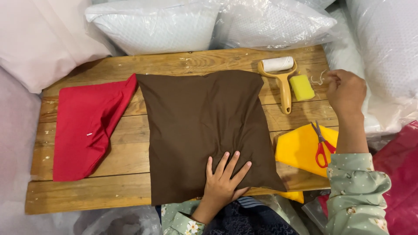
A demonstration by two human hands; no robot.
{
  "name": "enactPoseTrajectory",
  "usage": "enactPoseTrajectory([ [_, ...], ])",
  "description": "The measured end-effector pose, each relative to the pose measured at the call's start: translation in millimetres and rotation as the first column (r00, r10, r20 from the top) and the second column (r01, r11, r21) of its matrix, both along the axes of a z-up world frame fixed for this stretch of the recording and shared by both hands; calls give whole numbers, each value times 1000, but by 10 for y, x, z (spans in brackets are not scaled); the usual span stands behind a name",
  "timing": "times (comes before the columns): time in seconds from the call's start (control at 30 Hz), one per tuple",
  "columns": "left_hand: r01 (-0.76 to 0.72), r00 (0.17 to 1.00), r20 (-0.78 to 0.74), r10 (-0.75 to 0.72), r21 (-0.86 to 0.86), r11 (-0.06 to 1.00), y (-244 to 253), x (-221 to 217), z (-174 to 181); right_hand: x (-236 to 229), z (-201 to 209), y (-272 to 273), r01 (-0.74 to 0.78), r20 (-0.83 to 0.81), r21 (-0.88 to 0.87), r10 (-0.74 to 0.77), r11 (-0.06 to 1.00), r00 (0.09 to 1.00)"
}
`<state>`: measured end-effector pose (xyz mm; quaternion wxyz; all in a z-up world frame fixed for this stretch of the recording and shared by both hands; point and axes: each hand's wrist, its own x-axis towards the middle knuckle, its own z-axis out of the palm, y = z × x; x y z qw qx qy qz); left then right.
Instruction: The person is stuffing a brown pillowcase with white filling and then cleaning the exterior of the pillow using a yellow sponge.
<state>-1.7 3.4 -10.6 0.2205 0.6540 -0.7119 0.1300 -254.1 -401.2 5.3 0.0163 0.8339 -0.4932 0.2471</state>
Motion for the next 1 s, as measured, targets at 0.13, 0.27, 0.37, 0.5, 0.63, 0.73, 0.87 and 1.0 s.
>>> enactPoseTrajectory([
  [0.13,-6,1000,-10,6,-16,1000,7,-3,64,535,275,393,8,-67,258,9,966,998],
  [0.27,-9,998,-65,8,-23,1000,8,-25,103,639,-122,290,-31,-216,255,88,966,972],
  [0.37,-1,997,-78,0,-22,1000,38,-20,169,672,-108,303,23,-170,351,40,936,985],
  [0.5,110,954,-289,-86,67,992,101,-22,350,783,690,639,18,-12,577,-14,817,1000],
  [0.63,178,888,-441,-132,63,982,177,61,848,582,864,582,-308,336,801,40,514,941],
  [0.73,79,950,-301,-84,-28,996,144,326,1227,469,810,557,-149,-12,396,168,906,986],
  [0.87,165,864,-440,-245,-214,963,269,600,1872,567,1123,833,-214,265,449,99,867,959],
  [1.0,191,830,-416,-372,-415,889,529,677,2399,607,1094,867,-216,213,297,156,930,964],
])
